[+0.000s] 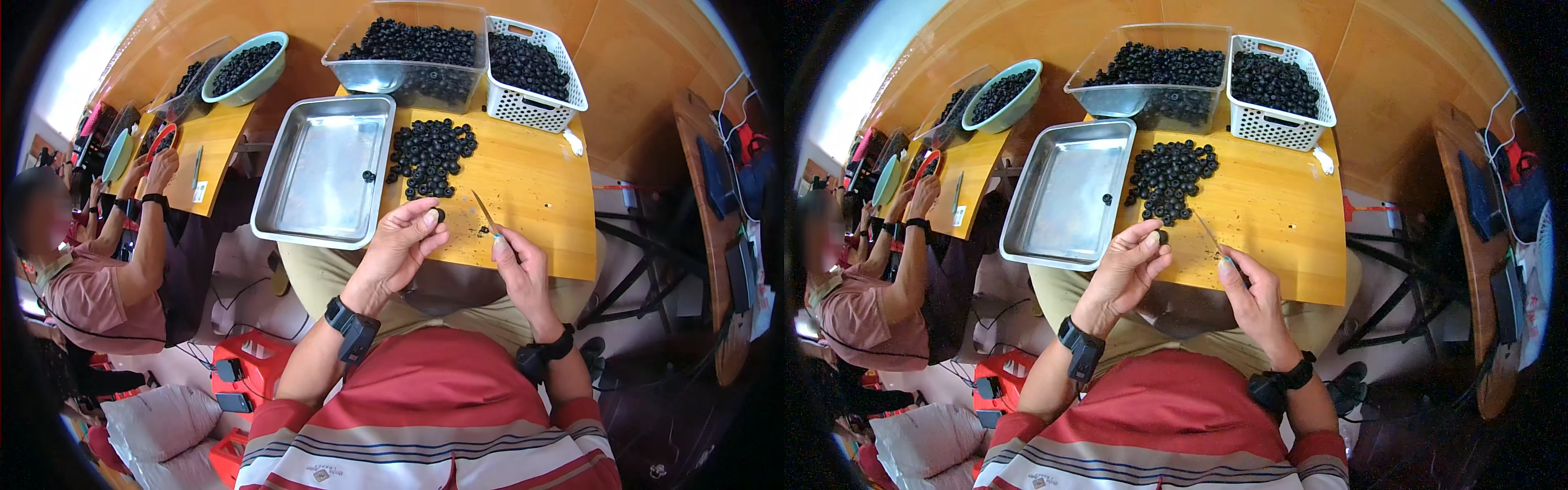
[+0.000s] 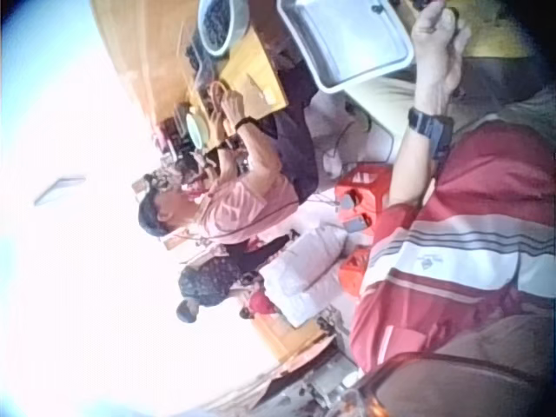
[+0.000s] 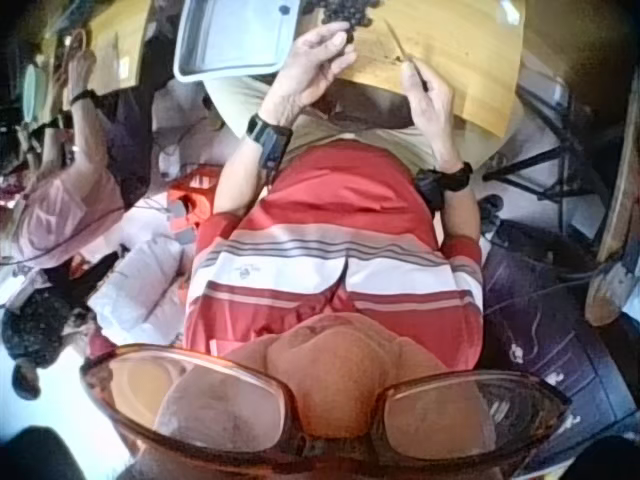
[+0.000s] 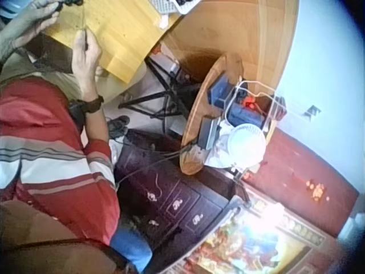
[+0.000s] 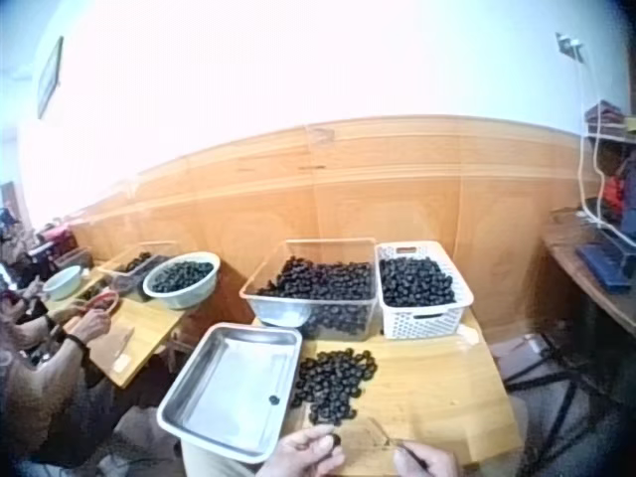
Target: The recorder is using a knife to process and sort small black fruits (likely olives) into trays and baskets.
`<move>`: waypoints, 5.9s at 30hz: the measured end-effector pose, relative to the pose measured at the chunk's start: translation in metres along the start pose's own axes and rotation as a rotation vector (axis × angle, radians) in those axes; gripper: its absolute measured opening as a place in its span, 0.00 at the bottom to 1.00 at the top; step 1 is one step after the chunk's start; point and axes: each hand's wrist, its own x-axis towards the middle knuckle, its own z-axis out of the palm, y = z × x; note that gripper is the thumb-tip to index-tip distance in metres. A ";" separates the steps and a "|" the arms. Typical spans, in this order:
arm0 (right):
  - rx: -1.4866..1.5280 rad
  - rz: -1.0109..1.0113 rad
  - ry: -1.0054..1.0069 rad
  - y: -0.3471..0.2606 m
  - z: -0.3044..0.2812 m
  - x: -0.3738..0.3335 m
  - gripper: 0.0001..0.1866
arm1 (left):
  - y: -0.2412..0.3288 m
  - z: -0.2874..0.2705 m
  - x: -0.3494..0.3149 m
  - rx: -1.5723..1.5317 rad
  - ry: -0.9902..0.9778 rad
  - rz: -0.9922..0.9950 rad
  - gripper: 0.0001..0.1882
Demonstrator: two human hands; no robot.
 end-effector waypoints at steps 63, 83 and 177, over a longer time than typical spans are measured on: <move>0.106 0.009 -0.008 0.012 0.012 0.041 0.15 | 0.105 -0.046 0.020 1.482 0.439 0.411 0.10; 0.064 -0.014 0.051 0.019 -0.007 0.036 0.14 | 0.026 0.021 0.030 2.500 -0.081 0.560 0.08; -0.089 -0.141 -0.014 0.007 0.003 0.045 0.20 | 0.061 -0.043 -0.026 1.277 0.445 0.681 0.06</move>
